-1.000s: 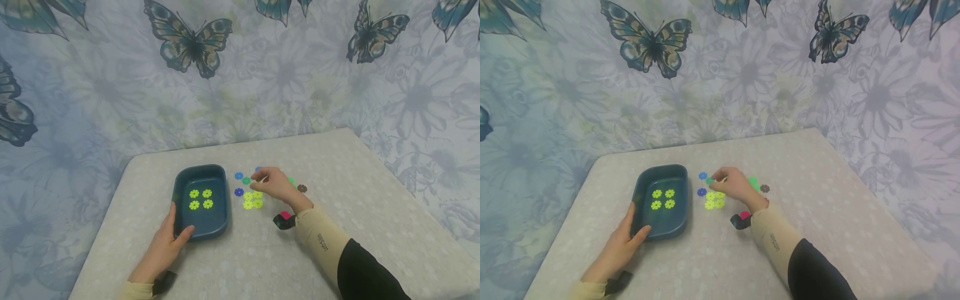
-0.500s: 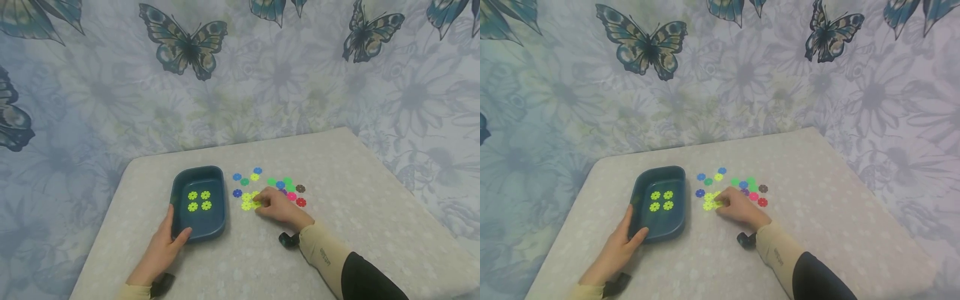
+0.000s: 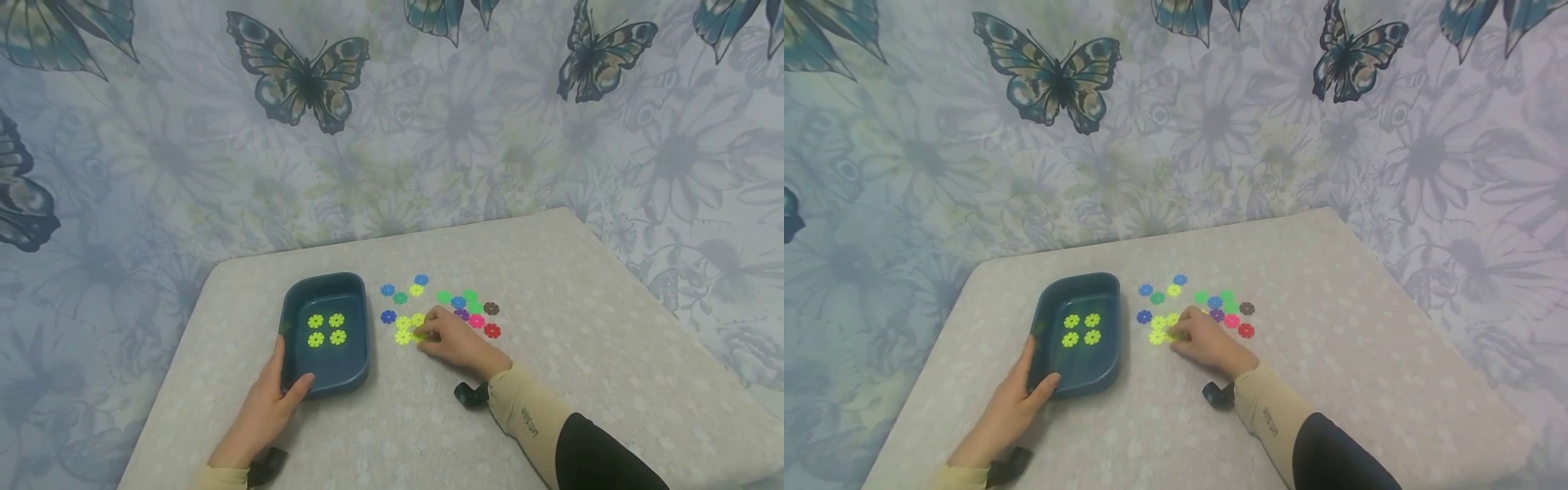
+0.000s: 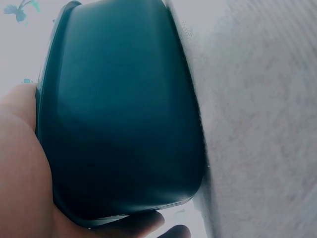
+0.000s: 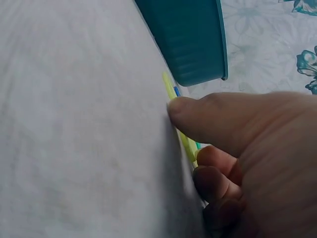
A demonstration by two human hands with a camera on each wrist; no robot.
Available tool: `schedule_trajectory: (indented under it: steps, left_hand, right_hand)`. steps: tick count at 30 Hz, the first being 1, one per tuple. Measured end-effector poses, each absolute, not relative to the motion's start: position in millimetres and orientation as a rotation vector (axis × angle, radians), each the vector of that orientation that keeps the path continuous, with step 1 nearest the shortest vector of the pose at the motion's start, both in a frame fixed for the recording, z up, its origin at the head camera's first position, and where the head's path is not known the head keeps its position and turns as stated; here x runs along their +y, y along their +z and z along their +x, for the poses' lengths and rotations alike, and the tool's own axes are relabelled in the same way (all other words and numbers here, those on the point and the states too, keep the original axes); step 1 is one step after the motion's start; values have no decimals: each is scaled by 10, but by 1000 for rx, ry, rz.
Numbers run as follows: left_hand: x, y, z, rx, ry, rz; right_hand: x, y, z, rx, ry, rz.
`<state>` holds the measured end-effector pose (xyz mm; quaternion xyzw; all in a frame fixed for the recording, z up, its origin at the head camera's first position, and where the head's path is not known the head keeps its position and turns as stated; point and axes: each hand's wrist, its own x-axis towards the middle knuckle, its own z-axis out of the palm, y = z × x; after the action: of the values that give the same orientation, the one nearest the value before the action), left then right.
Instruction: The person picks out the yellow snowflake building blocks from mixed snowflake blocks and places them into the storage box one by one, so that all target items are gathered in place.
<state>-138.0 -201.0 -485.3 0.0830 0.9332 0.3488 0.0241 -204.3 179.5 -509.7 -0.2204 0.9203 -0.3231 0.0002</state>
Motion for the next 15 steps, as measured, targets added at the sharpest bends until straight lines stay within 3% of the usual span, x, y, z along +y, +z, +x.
schedule_trajectory:
  steps: [15]
  left_hand:
    - [-2003,-4882,-1400,2889,1071,264]
  right_hand:
    - [1787,-5087,-2035,2916,-1015,-624]
